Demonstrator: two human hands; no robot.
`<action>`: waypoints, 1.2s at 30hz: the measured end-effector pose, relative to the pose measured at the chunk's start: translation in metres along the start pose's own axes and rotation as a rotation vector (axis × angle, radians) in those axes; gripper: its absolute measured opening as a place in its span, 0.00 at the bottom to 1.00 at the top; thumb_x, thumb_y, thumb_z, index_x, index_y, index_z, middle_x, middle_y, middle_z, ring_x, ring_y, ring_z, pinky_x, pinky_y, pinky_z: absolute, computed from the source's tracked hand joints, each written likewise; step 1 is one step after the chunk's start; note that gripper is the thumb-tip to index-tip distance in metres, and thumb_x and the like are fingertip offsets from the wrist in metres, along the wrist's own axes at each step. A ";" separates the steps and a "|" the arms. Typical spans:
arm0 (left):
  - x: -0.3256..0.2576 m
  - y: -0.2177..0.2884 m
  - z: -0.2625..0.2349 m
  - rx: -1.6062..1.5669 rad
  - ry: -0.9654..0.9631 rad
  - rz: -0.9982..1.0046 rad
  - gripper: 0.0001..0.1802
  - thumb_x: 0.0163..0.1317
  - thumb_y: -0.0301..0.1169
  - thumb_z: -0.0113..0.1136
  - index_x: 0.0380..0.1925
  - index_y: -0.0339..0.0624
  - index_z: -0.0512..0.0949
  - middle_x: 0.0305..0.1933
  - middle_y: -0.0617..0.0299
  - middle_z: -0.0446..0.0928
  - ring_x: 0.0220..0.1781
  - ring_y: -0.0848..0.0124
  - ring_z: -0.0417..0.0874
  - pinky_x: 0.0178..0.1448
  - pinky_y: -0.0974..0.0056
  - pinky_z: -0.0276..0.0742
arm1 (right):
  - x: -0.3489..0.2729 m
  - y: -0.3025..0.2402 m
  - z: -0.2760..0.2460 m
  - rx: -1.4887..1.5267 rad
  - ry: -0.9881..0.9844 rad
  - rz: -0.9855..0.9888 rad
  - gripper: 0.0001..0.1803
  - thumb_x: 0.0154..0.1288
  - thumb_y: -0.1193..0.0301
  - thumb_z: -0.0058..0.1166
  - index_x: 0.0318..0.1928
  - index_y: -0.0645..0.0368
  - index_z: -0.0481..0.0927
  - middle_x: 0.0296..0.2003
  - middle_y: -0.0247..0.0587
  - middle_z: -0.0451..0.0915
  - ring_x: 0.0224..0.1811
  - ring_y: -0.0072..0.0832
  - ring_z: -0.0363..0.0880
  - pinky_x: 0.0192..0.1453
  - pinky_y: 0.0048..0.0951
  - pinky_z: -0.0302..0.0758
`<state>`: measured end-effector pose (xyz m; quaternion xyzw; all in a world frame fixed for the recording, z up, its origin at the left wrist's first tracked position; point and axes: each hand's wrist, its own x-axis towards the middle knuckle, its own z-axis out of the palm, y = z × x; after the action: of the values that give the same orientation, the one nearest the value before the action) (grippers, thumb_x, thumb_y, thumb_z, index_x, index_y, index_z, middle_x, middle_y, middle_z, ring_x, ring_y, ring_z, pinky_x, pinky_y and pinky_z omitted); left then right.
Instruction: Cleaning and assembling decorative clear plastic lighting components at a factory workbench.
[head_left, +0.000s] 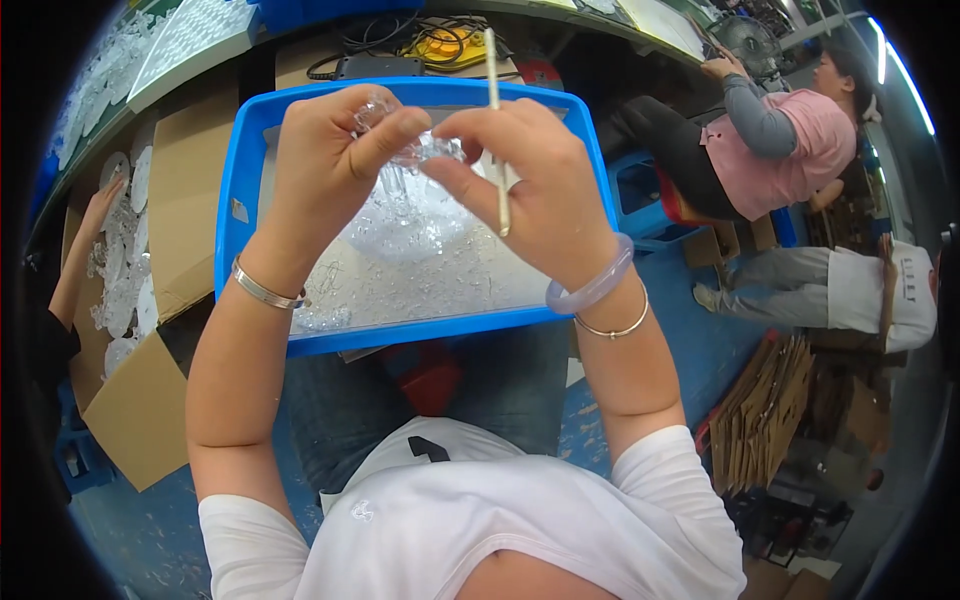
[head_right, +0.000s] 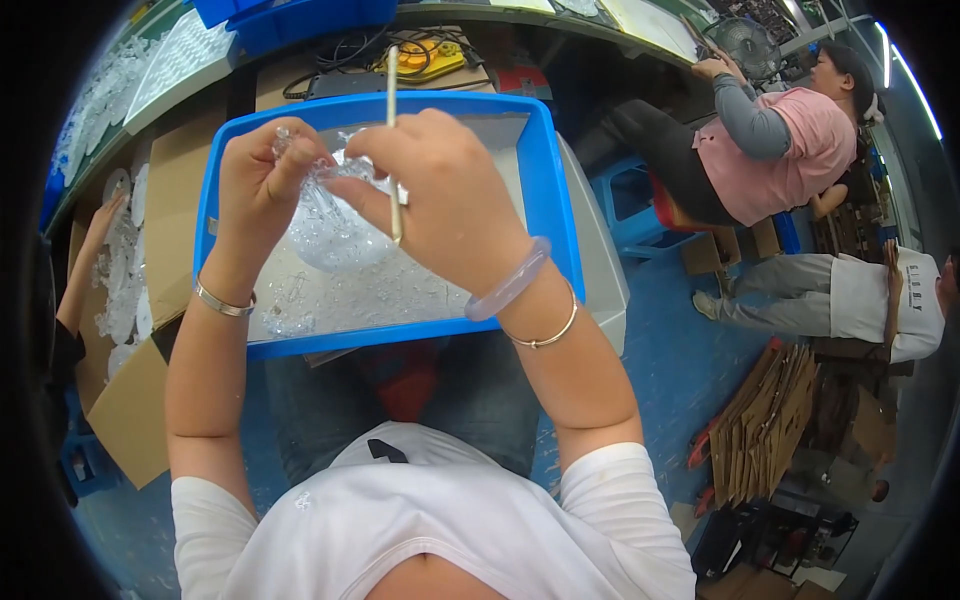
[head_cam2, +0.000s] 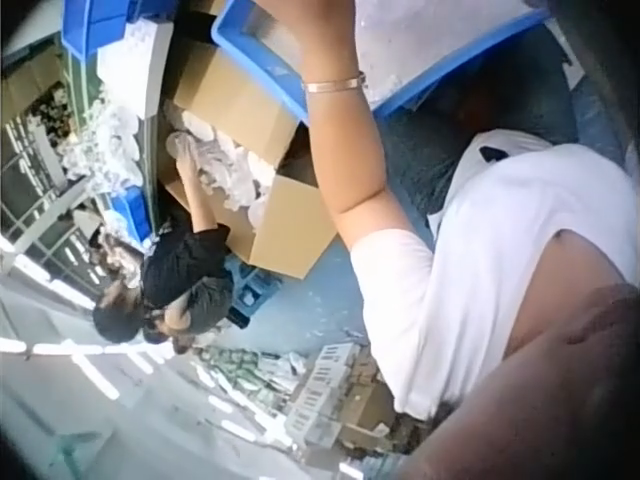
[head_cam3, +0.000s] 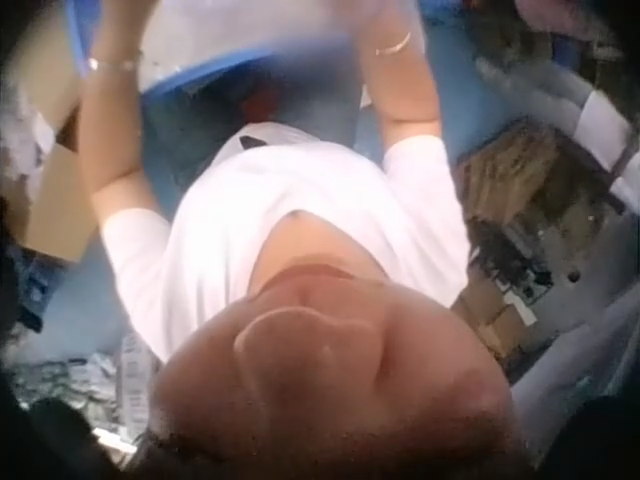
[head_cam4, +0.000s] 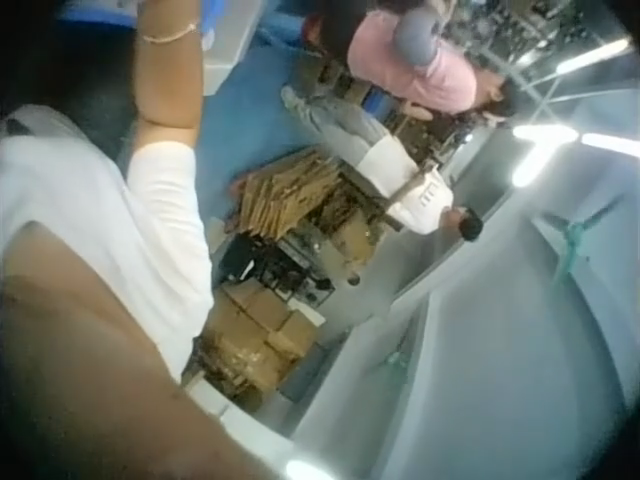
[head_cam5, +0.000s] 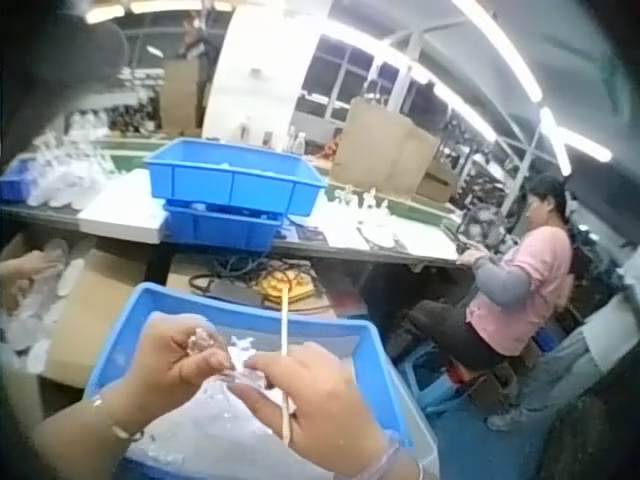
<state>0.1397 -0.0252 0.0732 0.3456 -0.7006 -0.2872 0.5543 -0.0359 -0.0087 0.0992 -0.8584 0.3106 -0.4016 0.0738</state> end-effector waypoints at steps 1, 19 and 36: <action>-0.001 0.001 0.001 -0.011 -0.020 0.035 0.18 0.53 0.42 0.59 0.18 0.36 0.76 0.14 0.64 0.72 0.18 0.79 0.71 0.21 0.77 0.61 | 0.000 -0.001 0.002 0.002 -0.002 -0.001 0.11 0.51 0.68 0.59 0.34 0.60 0.77 0.24 0.39 0.75 0.25 0.27 0.71 0.30 0.23 0.67; -0.008 -0.002 0.002 0.421 -0.093 0.094 0.35 0.37 0.41 0.69 0.47 0.38 0.69 0.48 0.51 0.69 0.54 0.56 0.67 0.56 0.58 0.64 | 0.000 -0.009 0.017 0.017 0.128 0.325 0.10 0.53 0.68 0.59 0.25 0.63 0.77 0.16 0.34 0.72 0.18 0.16 0.66 0.19 0.15 0.58; -0.012 0.009 0.007 0.126 -0.093 -0.027 0.33 0.39 0.28 0.71 0.45 0.38 0.62 0.46 0.60 0.62 0.51 0.70 0.66 0.56 0.69 0.61 | -0.059 -0.040 -0.011 0.270 0.479 0.289 0.21 0.62 0.54 0.43 0.43 0.61 0.67 0.30 0.39 0.73 0.30 0.23 0.68 0.37 0.23 0.65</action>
<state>0.1327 -0.0095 0.0716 0.3755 -0.7375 -0.2656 0.4945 -0.0536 0.0595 0.0833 -0.6687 0.3818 -0.6155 0.1681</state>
